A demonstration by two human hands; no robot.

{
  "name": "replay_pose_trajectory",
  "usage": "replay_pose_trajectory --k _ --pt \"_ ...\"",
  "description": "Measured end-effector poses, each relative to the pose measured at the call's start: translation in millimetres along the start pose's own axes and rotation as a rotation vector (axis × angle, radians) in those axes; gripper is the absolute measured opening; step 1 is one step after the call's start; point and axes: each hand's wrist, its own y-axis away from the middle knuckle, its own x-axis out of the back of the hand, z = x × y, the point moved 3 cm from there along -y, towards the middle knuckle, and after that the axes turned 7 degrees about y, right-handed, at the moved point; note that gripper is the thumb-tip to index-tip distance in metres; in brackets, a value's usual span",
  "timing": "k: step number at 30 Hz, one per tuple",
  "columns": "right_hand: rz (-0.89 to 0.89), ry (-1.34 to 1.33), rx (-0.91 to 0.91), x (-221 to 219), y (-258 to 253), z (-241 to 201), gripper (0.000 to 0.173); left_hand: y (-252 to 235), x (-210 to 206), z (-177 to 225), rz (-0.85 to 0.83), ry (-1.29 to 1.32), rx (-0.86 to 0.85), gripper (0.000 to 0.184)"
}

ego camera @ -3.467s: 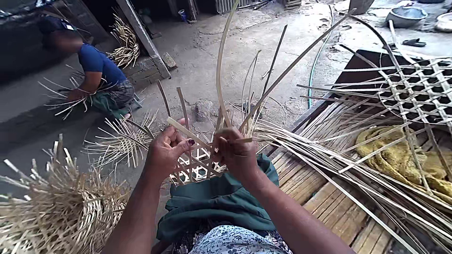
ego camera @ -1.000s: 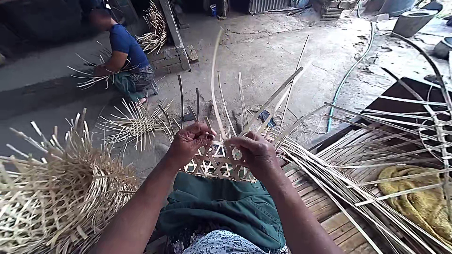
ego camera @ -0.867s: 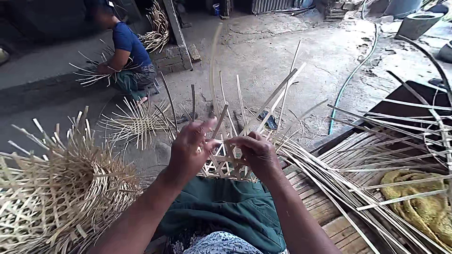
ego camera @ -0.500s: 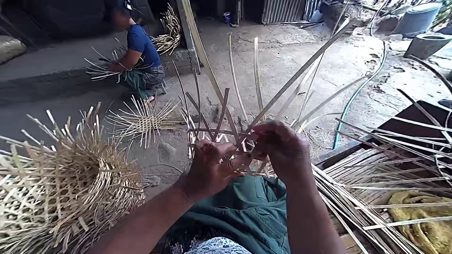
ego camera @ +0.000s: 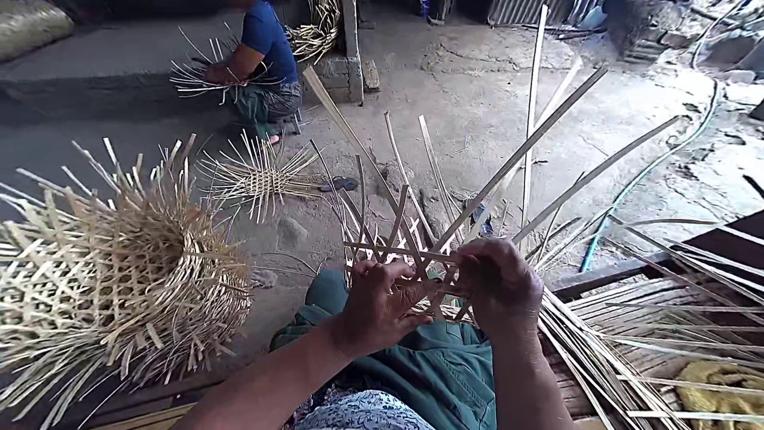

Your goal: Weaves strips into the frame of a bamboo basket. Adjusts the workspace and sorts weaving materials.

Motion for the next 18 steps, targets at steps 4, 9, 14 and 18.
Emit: replay_pose_trajectory --k 4,9,14,18 --pt "-0.009 -0.139 -0.018 0 6 -2 0.013 6 5 2 -0.024 0.055 -0.012 0.046" --pt "-0.083 -0.172 -0.039 0 9 -9 0.009 -30 44 3 -0.016 0.150 -0.058 0.031" --pt "-0.212 -0.219 -0.058 6 9 -18 0.027 -47 40 2 -0.135 0.036 -0.094 0.022" --pt "-0.278 0.337 -0.050 21 9 -38 0.031 -43 41 0 -0.092 0.176 -0.012 0.015"
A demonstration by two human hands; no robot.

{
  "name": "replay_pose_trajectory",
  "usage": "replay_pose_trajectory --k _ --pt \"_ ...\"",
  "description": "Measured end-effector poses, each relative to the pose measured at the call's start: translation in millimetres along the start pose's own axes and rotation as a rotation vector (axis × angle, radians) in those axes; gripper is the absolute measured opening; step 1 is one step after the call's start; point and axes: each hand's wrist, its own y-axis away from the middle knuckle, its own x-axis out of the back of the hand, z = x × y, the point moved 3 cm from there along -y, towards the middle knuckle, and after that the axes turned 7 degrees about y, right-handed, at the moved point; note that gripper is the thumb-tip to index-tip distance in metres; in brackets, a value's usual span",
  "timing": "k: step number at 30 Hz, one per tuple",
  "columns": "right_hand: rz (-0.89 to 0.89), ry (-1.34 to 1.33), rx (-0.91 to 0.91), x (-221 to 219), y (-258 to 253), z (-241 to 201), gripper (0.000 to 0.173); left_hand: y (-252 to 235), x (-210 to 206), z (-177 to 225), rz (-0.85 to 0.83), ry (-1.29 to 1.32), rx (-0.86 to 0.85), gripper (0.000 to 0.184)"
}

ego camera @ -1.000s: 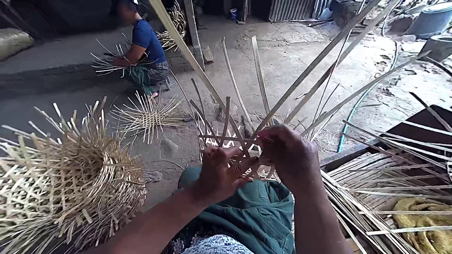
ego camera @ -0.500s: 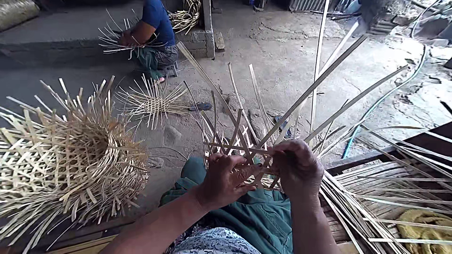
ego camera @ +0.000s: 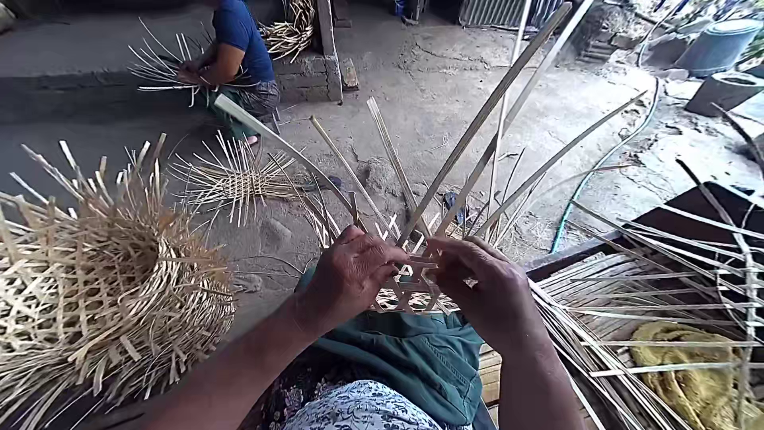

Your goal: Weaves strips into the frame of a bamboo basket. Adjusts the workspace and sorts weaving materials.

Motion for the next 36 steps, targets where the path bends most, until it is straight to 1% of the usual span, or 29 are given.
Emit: replay_pose_trajectory --k 1,3,5,7,9,11,12,13,14,15,17,18,19,20,22,24,27,29,32,34,36 --pt "0.007 0.146 0.006 -2 0 -6 0.027 0 -1 1 -0.004 0.017 0.001 0.015" --pt "0.045 0.351 0.051 -11 -1 -17 0.024 -1 -5 5 -0.010 0.026 -0.010 0.014" --pt "0.074 0.417 0.076 -16 -2 -20 0.020 -2 -7 5 -0.012 0.037 -0.010 0.013" --pt "0.058 0.313 0.049 -19 -5 -15 0.017 -3 -6 4 -0.021 0.047 -0.004 0.012" --pt "-0.004 0.090 -0.007 -20 -8 -3 0.015 -4 -4 3 -0.013 0.063 0.003 0.010" --pt "-0.020 -0.159 -0.038 -20 -11 8 0.011 -5 -3 0 -0.009 0.092 0.023 0.007" --pt "-0.020 -0.259 -0.056 -19 -12 10 0.008 -5 -3 -2 -0.010 0.114 0.036 0.007" --pt "-0.024 -0.296 -0.076 -19 -14 10 0.008 -5 -4 -3 -0.011 0.133 0.040 0.006" --pt "-0.032 -0.244 -0.089 -18 -16 8 0.007 -6 -5 -4 -0.007 0.143 0.036 0.006" --pt "-0.046 -0.124 -0.096 -16 -17 5 0.008 -6 -7 -3 -0.002 0.141 0.028 0.006" --pt "-0.059 0.120 -0.098 -14 -18 -5 0.020 -7 -10 1 0.003 0.127 0.017 0.008" --pt "-0.049 0.176 -0.090 -14 -18 -8 0.020 -8 -11 3 0.005 0.122 0.014 0.009" --pt "-0.038 0.168 -0.093 -14 -17 -7 0.017 -9 -12 4 0.002 0.119 0.013 0.009" --pt "-0.035 0.093 -0.111 -14 -18 -5 0.012 -10 -12 4 0.000 0.118 0.014 0.009" --pt "-0.053 -0.158 -0.149 -13 -20 5 0.005 -10 -12 3 0.003 0.133 0.019 0.007" --pt "-0.076 -0.351 -0.135 -14 -21 13 0.005 -10 -12 0 0.025 0.160 0.032 0.006" --pt "-0.119 -0.632 -0.050 -13 -19 28 0.008 -10 -11 -10 0.087 0.172 0.051 0.006" --pt "-0.137 -0.685 -0.020 -13 -17 33 0.010 -8 -14 -15 0.130 0.100 0.023 0.013" --pt "-0.063 -0.699 -0.161 -10 -17 29 0.021 -7 -21 -12 0.111 -0.099 -0.031 0.025" --pt "-0.002 -0.655 -0.218 -9 -17 25 0.020 -9 -23 -8 0.087 -0.166 -0.045 0.026" --pt "-0.025 -0.595 -0.202 -8 -16 23 0.017 -10 -23 -6 0.075 -0.181 -0.042 0.025"
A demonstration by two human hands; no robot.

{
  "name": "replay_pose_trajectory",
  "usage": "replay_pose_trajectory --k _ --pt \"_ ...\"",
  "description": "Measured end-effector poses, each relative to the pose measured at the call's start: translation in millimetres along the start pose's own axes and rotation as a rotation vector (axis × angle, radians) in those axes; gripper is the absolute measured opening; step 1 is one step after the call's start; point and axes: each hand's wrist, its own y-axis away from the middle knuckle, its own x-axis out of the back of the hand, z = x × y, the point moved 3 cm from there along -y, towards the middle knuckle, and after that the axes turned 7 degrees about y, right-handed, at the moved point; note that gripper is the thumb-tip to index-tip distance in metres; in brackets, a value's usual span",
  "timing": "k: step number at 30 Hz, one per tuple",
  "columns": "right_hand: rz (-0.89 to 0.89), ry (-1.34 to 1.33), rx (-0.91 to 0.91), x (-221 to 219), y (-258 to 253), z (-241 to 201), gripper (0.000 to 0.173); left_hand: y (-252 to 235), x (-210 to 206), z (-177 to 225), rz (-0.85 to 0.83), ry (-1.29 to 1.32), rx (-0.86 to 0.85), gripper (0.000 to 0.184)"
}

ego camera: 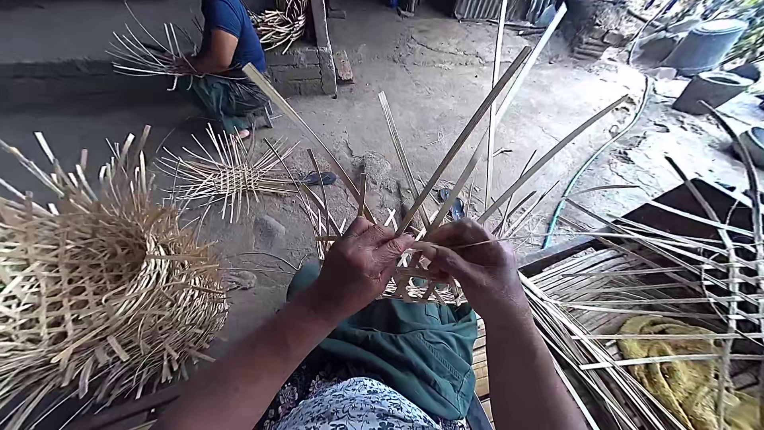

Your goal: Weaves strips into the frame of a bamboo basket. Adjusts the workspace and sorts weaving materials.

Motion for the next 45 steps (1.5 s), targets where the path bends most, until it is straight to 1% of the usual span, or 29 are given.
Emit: replay_pose_trajectory --k 2,3,5,7,9,11,13,15,16,18,19,20,22,24,26,28,32,34,36,37,39,41,43,45 --pt "-0.071 0.043 0.024 4 1 -1 0.021 -1 1 -1 0.000 0.011 0.012 0.025" --pt "-0.080 0.125 0.068 7 3 -3 0.023 -1 1 -3 0.005 0.003 0.017 0.026" --pt "-0.011 0.438 0.230 6 8 -11 0.017 -1 1 -8 0.009 -0.030 0.027 0.025" --pt "0.074 0.659 0.348 -1 16 -23 0.018 -2 2 -12 -0.004 -0.078 0.027 0.024" --pt "0.139 0.787 0.382 -5 18 -27 0.021 -4 1 -12 -0.013 -0.086 0.029 0.024" --pt "0.134 0.891 0.382 -9 14 -20 0.023 -5 0 -6 -0.020 -0.059 0.029 0.022" --pt "0.092 0.928 0.419 -15 10 -9 0.021 -6 0 -2 -0.036 0.044 0.079 0.020" --pt "0.057 0.906 0.464 -15 9 -4 0.019 -10 7 -7 -0.085 0.280 0.250 0.019" --pt "0.045 0.890 0.467 -14 9 -3 0.018 -12 12 -12 -0.130 0.409 0.356 0.022" --pt "0.031 0.865 0.432 -14 9 -4 0.018 -18 19 -18 -0.225 0.568 0.527 0.039" --pt "0.027 0.866 0.403 -16 10 -5 0.019 -21 19 -19 -0.252 0.562 0.564 0.045" --pt "0.030 0.872 0.372 -19 10 -5 0.020 -22 18 -19 -0.267 0.526 0.586 0.046" --pt "0.043 0.887 0.309 -24 10 -7 0.019 -22 15 -17 -0.274 0.490 0.626 0.033" --pt "0.033 0.876 0.234 -26 10 -10 0.018 -19 12 -17 -0.253 0.575 0.645 0.020" --pt "0.021 0.858 0.162 -25 10 -11 0.017 -16 11 -15 -0.209 0.709 0.608 0.019" --pt "0.015 0.849 0.094 -21 9 -14 0.016 -12 10 -12 -0.154 0.773 0.529 0.021" --pt "0.021 0.865 0.010 -13 5 -15 0.014 -3 6 -11 -0.057 0.845 0.348 0.012" --pt "0.024 0.872 -0.010 -13 6 -13 0.016 -1 4 -9 0.007 0.730 0.262 0.014" --pt "0.052 0.863 0.006 -15 7 -13 0.019 -4 7 2 0.068 0.455 0.096 0.021" --pt "0.077 0.853 0.013 -16 8 -13 0.019 -8 8 10 0.059 0.341 0.002 0.022" --pt "0.129 0.830 0.058 -15 9 -11 0.013 -14 4 20 -0.050 0.166 -0.115 0.028" --pt "0.145 0.759 0.127 -11 9 -7 0.006 -18 -2 19 -0.158 0.031 -0.136 0.035" --pt "0.171 0.663 0.178 -6 9 -6 0.010 -22 -3 14 -0.180 -0.051 -0.140 0.036" --pt "0.204 0.690 0.164 -3 11 -8 0.018 -23 -2 12 -0.171 -0.029 -0.101 0.034"
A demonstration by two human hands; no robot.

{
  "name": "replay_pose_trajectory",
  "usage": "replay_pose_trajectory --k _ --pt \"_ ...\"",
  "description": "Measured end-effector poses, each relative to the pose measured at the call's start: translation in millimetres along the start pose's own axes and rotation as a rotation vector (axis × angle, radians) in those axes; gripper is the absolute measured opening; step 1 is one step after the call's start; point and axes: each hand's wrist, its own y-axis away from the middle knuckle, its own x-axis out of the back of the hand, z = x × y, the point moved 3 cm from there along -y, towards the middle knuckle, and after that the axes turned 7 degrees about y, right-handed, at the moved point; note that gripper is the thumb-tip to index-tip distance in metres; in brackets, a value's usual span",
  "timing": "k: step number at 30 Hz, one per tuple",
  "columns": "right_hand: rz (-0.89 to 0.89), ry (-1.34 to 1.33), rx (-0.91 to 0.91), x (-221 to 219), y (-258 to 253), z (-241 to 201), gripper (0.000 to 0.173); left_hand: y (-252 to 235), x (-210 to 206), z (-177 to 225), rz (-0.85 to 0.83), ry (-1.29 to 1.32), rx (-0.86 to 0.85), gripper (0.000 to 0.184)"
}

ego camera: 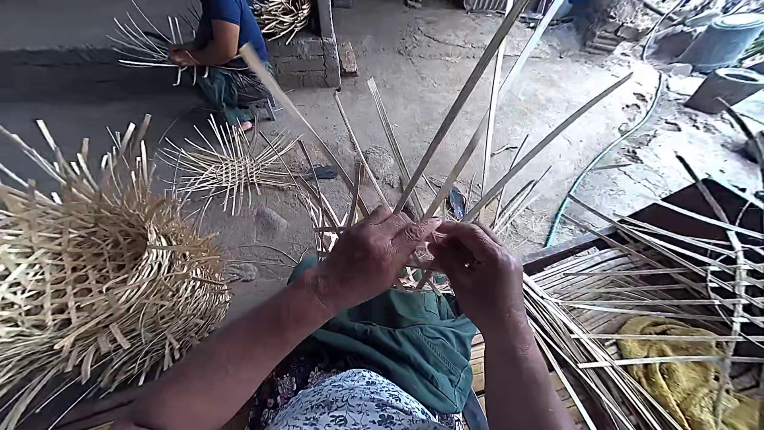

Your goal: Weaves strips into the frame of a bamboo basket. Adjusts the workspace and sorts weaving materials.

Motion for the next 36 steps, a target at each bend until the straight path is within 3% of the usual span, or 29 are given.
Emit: replay_pose_trajectory --k 6,9,12,14,17,19,22,26,29,33,36 --pt "-0.115 0.349 -0.029 9 -1 -16 0.045 2 -2 6 0.075 0.100 0.060 0.016" --pt "-0.056 0.373 0.014 5 0 -20 0.072 1 -2 4 0.072 0.121 0.084 0.014" --pt "-0.035 0.325 0.037 0 -1 -22 0.084 -1 -3 1 0.086 0.144 0.105 0.014" --pt "-0.100 0.261 -0.016 -1 -3 -18 0.078 -1 -3 -1 0.081 0.160 0.118 0.012" --pt "-0.206 0.057 -0.100 -1 -9 0 0.033 -1 -5 -2 0.081 0.173 0.132 0.010" --pt "-0.246 -0.197 -0.136 -3 -13 11 0.019 -3 -4 -1 0.098 0.185 0.132 0.009" --pt "-0.283 -0.532 -0.181 -4 -13 20 0.016 -6 -5 1 0.117 0.192 0.138 0.008" --pt "-0.244 -0.778 -0.165 -2 -10 29 0.015 -7 -9 -6 0.155 0.155 0.145 0.009" --pt "-0.172 -0.713 -0.031 -6 -6 35 0.011 -5 -15 -13 0.178 0.091 0.122 0.015" --pt "-0.020 -0.163 0.174 -8 -2 21 0.013 -6 -22 -13 0.142 -0.047 0.094 0.019" --pt "0.081 -0.109 0.196 -15 0 18 0.015 -12 -18 -8 0.097 0.077 0.183 0.013"
